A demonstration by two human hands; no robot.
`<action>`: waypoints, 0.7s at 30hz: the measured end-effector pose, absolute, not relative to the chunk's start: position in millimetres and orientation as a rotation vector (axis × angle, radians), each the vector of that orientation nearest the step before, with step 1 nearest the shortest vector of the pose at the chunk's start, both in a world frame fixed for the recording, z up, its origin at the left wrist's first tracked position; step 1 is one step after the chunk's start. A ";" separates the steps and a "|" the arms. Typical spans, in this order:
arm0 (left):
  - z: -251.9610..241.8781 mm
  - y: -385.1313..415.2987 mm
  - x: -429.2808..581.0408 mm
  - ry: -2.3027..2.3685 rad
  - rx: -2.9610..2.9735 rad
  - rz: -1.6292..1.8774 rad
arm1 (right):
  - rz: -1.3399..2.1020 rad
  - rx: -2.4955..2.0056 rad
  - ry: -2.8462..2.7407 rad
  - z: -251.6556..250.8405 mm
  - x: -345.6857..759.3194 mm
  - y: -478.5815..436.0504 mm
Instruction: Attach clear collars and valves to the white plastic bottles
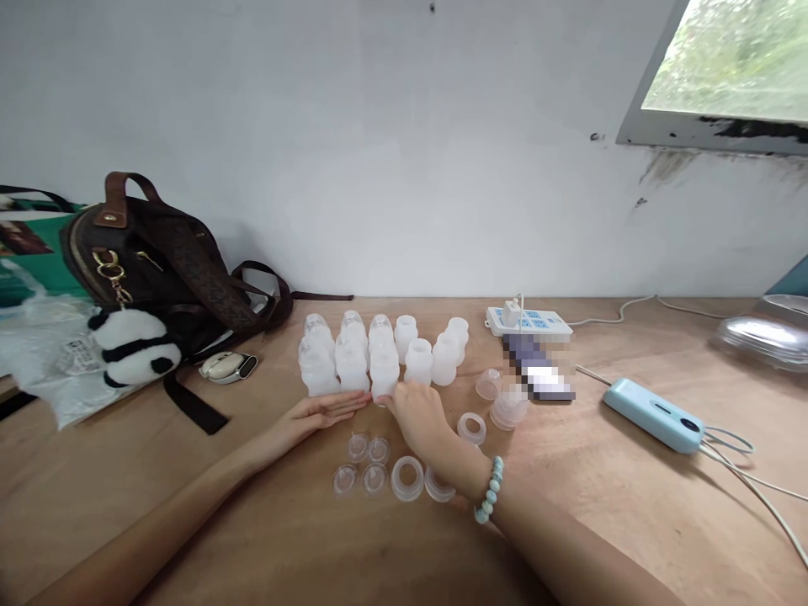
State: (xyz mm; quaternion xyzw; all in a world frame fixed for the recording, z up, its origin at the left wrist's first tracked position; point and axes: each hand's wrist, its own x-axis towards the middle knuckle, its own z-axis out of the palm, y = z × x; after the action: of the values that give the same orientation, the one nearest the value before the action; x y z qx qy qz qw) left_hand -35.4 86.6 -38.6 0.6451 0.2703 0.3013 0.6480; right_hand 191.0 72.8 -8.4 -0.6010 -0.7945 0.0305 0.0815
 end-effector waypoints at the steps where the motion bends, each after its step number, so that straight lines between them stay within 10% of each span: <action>1: -39.5 85.4 -35.2 0.612 1.478 0.686 | 0.084 -1.819 -2.371 -8.3 189.8 73.3; 21: -31.0 55.5 -23.5 0.790 1.900 0.692 | 0.298 -1.631 -2.348 -0.2 223.8 66.4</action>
State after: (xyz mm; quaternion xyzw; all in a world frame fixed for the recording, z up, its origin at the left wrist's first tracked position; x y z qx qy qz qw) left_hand -23.5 55.5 -31.0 0.7742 0.3220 0.2819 0.4664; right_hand 223.8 66.4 -0.2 -0.5623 -0.8097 0.1026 0.1333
